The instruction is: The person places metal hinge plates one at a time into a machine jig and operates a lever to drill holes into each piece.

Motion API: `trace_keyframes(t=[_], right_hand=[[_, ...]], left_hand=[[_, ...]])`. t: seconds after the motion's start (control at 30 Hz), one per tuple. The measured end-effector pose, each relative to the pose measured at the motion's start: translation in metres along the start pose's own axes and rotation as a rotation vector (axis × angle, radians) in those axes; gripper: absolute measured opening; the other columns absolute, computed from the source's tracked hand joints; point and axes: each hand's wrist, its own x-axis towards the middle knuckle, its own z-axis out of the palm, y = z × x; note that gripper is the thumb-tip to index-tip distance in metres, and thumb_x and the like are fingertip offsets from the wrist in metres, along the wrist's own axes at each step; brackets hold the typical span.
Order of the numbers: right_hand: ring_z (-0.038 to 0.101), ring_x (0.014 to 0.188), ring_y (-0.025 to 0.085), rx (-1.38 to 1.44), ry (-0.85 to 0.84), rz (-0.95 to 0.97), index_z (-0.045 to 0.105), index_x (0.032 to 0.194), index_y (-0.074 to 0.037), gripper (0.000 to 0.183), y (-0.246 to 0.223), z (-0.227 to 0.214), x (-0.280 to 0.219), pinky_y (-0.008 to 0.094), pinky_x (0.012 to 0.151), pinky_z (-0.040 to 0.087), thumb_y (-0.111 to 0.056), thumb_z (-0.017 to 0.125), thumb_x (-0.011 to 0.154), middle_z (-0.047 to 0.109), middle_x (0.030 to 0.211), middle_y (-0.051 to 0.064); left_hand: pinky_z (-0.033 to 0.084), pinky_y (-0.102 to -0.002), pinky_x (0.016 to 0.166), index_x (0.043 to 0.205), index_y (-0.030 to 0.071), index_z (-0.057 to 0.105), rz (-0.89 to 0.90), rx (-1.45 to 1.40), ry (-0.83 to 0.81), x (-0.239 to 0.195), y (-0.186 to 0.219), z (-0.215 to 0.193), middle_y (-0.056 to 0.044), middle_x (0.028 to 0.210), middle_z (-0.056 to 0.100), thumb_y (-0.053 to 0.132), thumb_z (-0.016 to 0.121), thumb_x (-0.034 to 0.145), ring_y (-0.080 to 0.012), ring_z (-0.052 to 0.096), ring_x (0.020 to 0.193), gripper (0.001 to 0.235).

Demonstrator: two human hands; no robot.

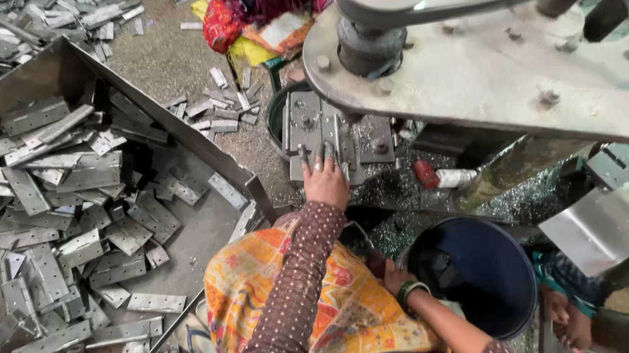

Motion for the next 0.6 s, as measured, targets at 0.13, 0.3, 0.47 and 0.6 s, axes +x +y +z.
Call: trace_keyframes(t=[0.13,0.3,0.47,0.6], right_hand=[[0.067,0.11,0.045,0.055,-0.076,-0.065,0.033,0.13,0.003,0.067,0.011,-0.038,-0.029,0.051,0.096,0.054,-0.056,0.045,0.1,0.063,0.12,0.034],[0.072,0.097,0.046,0.029,-0.024,-0.005,0.038,0.123,0.003,0.062,0.001,-0.072,-0.05,0.053,0.088,0.056,-0.054,0.044,0.101,0.073,0.104,0.033],[0.064,0.106,0.049,0.021,0.048,-0.101,0.033,0.124,-0.001,0.056,0.002,-0.013,-0.01,0.056,0.091,0.051,-0.05,0.048,0.101,0.062,0.116,0.036],[0.068,0.106,0.046,0.008,0.018,-0.142,0.031,0.129,0.003,0.069,0.0,-0.006,0.002,0.052,0.094,0.055,-0.055,0.051,0.098,0.069,0.113,0.032]], left_hand=[[0.02,-0.062,0.12,0.121,0.008,0.068,0.021,0.057,-0.13,0.007,0.0,-0.002,-0.015,0.15,0.048,0.028,0.046,0.102,-0.0325,0.035,0.147,0.035],[0.019,-0.063,0.122,0.12,0.008,0.07,-0.015,-0.067,-0.206,0.038,0.004,-0.003,-0.012,0.156,0.045,0.039,0.047,0.106,-0.0294,0.043,0.144,0.041],[0.014,-0.063,0.121,0.115,0.011,0.072,0.003,-0.01,-0.194,0.039,0.002,-0.003,-0.01,0.157,0.041,0.025,0.047,0.101,-0.0309,0.039,0.144,0.032],[0.017,-0.061,0.125,0.118,0.01,0.073,0.014,-0.024,-0.075,0.0,0.001,0.001,-0.011,0.156,0.048,0.024,0.05,0.103,-0.0293,0.037,0.153,0.031]])
